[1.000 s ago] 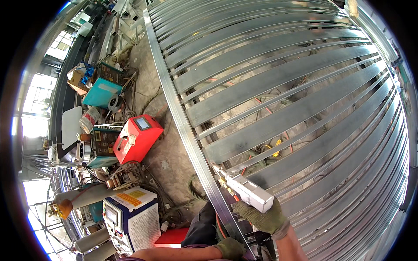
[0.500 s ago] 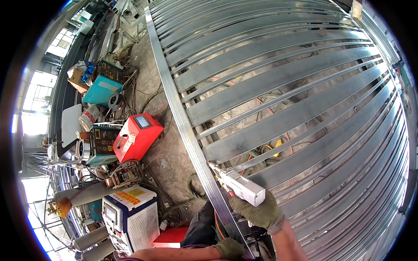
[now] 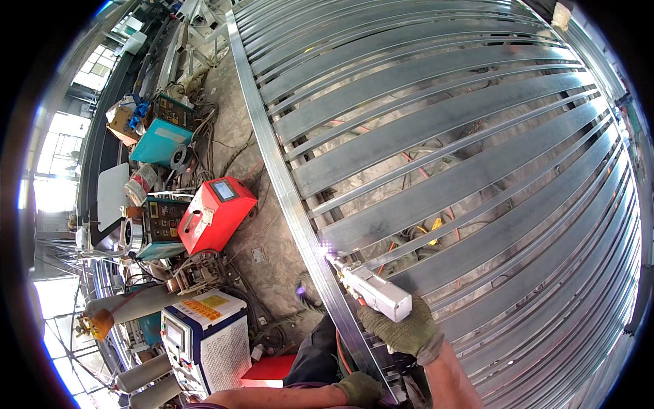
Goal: The person welds a metal frame using a handheld welding torch. They move the torch along the seams of the frame, creating bright sparks and fusing the metal pieces together.
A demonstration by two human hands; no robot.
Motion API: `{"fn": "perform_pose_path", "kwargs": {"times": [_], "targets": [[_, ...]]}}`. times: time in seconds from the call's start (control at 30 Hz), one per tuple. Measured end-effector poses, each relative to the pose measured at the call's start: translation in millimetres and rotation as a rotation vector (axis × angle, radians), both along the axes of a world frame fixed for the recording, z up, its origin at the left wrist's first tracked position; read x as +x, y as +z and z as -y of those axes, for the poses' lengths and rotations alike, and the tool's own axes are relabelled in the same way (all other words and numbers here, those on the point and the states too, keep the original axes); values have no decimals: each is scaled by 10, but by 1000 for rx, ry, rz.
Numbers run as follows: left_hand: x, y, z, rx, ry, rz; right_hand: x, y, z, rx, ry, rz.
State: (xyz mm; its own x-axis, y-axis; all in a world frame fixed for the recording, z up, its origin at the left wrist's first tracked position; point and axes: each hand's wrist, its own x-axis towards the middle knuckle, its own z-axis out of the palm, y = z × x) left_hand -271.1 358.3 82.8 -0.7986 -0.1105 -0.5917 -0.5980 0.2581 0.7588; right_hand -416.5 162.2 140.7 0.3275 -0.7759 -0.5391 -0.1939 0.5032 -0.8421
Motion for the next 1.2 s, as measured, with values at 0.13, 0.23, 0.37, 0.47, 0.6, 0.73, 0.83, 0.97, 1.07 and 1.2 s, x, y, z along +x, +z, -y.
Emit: {"fn": "perform_pose_path", "kwargs": {"times": [0.13, 0.23, 0.37, 0.47, 0.6, 0.73, 0.83, 0.97, 1.07, 1.2], "targets": [[5, 25, 25, -6, -3, 8, 9, 9, 3, -10, 1, -8], [7, 44, 67, 7, -15, 0, 1, -9, -6, 13, 7, -3], [88, 159, 208, 11, 12, -53, -8, 41, 10, 62, -3, -4], [100, 182, 212, 4, 23, -53, -3, 48, 9, 50, 6, -10], [119, 190, 231, -11, 17, -63, -18, 17, 0, 15, 16, -19], [104, 204, 278, 4, 17, -48, -13, -22, -34, -13, 1, -18], [130, 201, 288, -8, 38, -67, -20, -37, -43, -15, 6, -24], [53, 66, 136, -15, 30, -21, -16, -23, -36, 1, 13, -12], [97, 96, 195, -34, 45, -63, -32, -21, -40, -9, 18, -27], [45, 71, 152, 4, 12, 1, -32, -48, -72, -35, 2, 11]]}}
